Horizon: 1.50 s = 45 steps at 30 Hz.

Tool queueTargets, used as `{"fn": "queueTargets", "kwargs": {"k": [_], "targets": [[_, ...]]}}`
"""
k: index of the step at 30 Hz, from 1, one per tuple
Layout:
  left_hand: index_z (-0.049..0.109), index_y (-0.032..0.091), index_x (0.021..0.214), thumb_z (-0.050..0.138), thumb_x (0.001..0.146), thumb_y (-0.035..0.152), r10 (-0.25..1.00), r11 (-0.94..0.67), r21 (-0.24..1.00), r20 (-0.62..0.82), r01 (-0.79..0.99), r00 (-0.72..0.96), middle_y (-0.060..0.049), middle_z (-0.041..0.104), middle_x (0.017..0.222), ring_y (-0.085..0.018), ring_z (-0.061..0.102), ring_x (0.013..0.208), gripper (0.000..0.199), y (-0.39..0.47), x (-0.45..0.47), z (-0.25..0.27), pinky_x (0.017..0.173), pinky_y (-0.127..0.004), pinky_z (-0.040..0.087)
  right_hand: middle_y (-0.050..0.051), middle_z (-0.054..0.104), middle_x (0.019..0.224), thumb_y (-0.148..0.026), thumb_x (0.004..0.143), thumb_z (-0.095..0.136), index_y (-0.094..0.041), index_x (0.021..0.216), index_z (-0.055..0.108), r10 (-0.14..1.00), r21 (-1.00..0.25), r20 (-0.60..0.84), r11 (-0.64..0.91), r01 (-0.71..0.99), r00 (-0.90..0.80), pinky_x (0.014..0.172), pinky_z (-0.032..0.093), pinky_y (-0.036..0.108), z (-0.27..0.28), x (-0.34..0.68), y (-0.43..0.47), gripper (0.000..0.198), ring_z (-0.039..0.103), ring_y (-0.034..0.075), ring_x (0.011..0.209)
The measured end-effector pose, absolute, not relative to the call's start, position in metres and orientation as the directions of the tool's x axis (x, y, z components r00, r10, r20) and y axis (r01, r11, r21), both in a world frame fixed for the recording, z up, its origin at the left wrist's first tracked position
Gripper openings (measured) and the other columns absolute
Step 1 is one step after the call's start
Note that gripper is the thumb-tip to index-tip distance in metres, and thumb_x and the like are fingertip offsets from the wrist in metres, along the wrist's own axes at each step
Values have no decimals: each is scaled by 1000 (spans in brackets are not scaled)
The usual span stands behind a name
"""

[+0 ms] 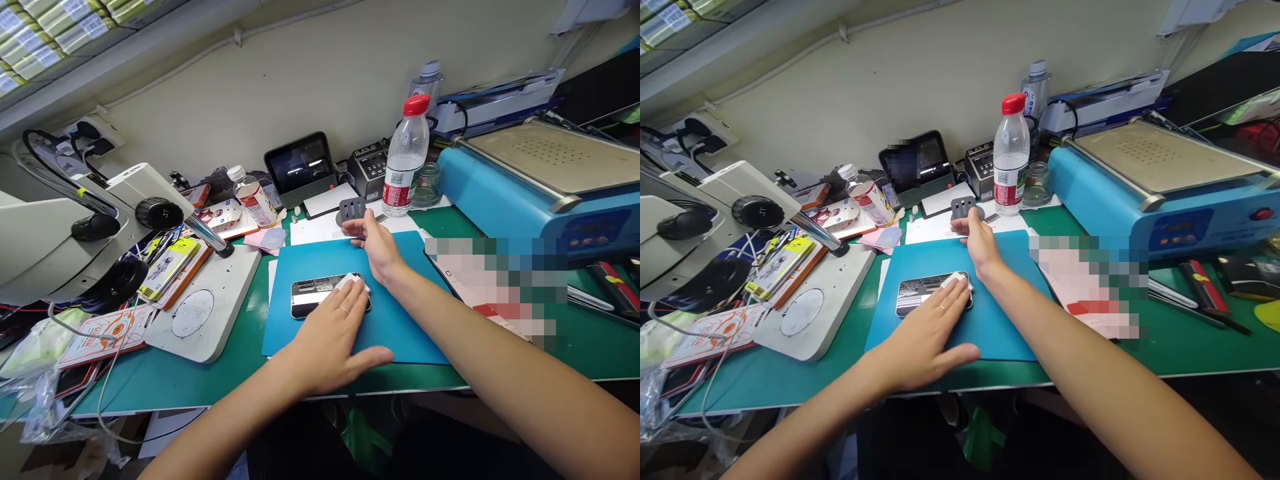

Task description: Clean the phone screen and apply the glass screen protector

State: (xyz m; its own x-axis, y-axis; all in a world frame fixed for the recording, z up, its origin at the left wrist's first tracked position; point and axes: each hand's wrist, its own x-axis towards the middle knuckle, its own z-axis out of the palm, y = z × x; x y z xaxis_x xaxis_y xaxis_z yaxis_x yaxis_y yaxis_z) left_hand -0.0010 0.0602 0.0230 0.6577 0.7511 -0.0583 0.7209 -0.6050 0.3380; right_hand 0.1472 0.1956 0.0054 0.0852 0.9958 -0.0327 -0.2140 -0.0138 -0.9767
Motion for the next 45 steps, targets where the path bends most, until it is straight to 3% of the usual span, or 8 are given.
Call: {"fn": "queueTargets", "kwargs": {"k": [4, 11, 15, 22, 33, 37, 42, 45], "targets": [[25, 8, 164, 34, 100, 74, 717, -644, 340, -42, 685, 696, -17, 18, 172, -29, 13, 163, 92, 57, 5, 20, 133, -48, 23, 12, 80, 105, -83, 90, 42, -23, 84, 73, 994, -958, -61, -33, -284, 90, 86, 53, 37, 4, 149, 197, 68, 70, 28, 111], [22, 8, 164, 29, 105, 68, 827, -517, 299, -65, 802, 558, -16, 16, 173, -31, 13, 162, 85, 63, -10, 17, 133, -52, 24, 12, 79, 111, -95, 82, 27, -24, 89, 72, 993, -913, -109, -82, -399, 44, 83, 53, 38, 3, 151, 201, 84, 68, 28, 113], [22, 2, 163, 30, 101, 74, 809, -560, 239, -45, 793, 585, -19, 15, 172, -33, 12, 162, 96, 50, 8, 14, 132, -53, 26, 11, 78, 106, -96, 81, 28, -25, 87, 73, 991, -845, -130, -96, -526, 28, 80, 51, 37, 7, 148, 198, 85, 67, 28, 110], [28, 5, 162, 31, 102, 73, 730, -667, 224, 6, 711, 683, -17, 23, 171, -30, 18, 161, 91, 42, 18, 16, 132, -46, 28, 11, 74, 110, -99, 77, 25, -26, 95, 74, 998, -680, -50, -66, -731, -44, 86, 54, 39, 11, 150, 191, 90, 64, 29, 116], [25, 1, 162, 27, 104, 68, 856, -517, 115, 51, 848, 515, -22, 24, 170, -36, 21, 160, 89, 46, -11, 6, 127, -56, 36, 11, 71, 116, -99, 77, 30, -26, 107, 69, 990, -623, 23, -96, -776, -141, 94, 55, 44, 10, 149, 188, 87, 62, 30, 119], [27, -1, 161, 29, 102, 72, 814, -579, 134, 47, 804, 578, -23, 26, 169, -36, 23, 160, 94, 34, 8, 7, 127, -53, 36, 10, 72, 112, -99, 78, 25, -25, 106, 70, 991, -618, 27, -87, -781, -131, 90, 54, 41, 11, 149, 189, 91, 63, 28, 113], [34, 7, 160, 33, 101, 72, 670, -729, 208, 24, 652, 742, -15, 28, 171, -28, 17, 162, 87, 32, 16, 13, 132, -45, 28, 9, 73, 107, -99, 79, 24, -23, 104, 73, 991, -604, 35, -82, -793, -130, 86, 52, 37, 13, 148, 189, 94, 65, 26, 107], [31, 8, 161, 37, 103, 68, 680, -718, 213, 11, 663, 733, -15, 25, 172, -27, 18, 162, 84, 37, 2, 14, 132, -46, 28, 9, 74, 106, -99, 79, 22, -24, 104, 73, 990, -610, 33, -89, -787, -137, 84, 52, 37, 13, 147, 188, 94, 65, 26, 106]]}}
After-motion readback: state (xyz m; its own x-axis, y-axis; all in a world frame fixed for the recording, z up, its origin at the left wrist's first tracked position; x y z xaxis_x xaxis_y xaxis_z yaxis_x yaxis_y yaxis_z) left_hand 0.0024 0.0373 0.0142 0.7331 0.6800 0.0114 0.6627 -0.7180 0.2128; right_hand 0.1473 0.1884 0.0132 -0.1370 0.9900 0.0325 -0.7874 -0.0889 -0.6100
